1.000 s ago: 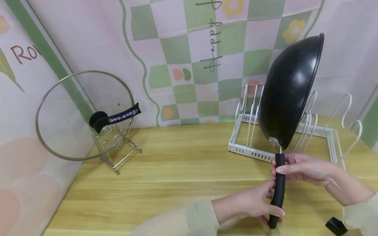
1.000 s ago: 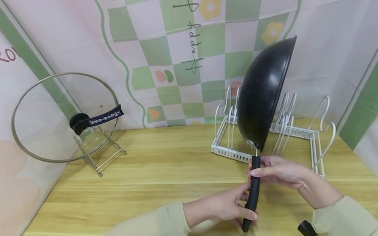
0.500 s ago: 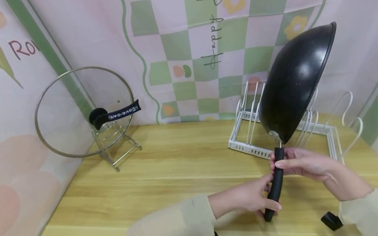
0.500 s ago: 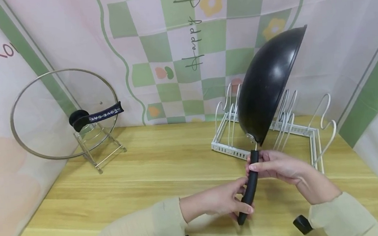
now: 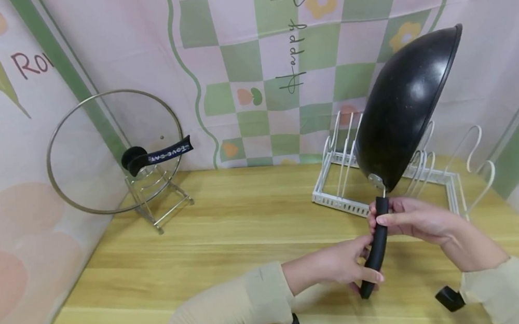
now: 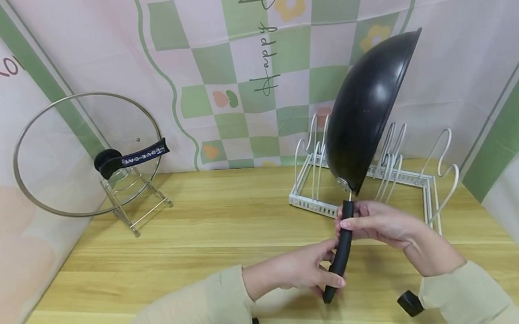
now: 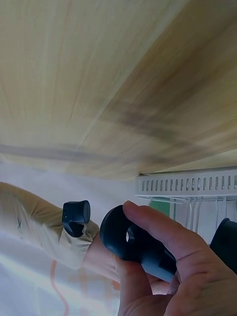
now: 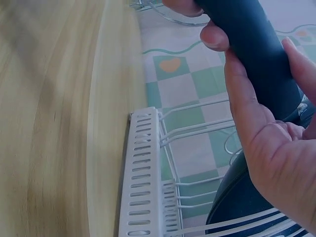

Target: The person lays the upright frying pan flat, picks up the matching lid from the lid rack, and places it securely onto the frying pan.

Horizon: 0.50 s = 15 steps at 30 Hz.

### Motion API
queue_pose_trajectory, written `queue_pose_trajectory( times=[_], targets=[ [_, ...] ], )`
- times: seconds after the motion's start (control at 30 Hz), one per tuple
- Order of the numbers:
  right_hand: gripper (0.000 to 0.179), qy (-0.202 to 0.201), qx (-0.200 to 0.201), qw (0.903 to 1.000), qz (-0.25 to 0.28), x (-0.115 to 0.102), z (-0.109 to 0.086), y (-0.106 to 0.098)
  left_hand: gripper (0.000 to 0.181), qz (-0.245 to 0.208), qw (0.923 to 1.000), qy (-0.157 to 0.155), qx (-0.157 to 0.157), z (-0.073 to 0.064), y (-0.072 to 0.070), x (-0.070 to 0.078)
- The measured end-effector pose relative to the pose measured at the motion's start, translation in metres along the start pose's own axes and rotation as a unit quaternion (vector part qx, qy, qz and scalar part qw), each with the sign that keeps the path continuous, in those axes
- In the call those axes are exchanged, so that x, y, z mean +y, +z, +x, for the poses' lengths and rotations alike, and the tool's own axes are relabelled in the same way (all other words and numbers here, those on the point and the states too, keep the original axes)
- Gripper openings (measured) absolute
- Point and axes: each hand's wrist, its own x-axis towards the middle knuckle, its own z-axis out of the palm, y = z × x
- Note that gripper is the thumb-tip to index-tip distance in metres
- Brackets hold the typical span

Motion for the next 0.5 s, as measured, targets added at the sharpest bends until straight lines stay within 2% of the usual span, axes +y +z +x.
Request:
queue_pose_trajectory(
  times=[0.27, 0.5],
  targets=[
    [0.027, -0.004, 0.015, 0.9999, 0.000, -0.0019, 0.0012, 0.0019, 0.051, 0.007, 1.0000, -0.003, -0.001, -0.0040, -0.0036, 0.0044],
    [0.024, -0.008, 0.021, 0.9998, 0.001, -0.0078, 0.0036, 0.0030, 0.061, 0.004, 1.0000, -0.007, 0.000, -0.0063, -0.0080, 0.0101]
  ],
)
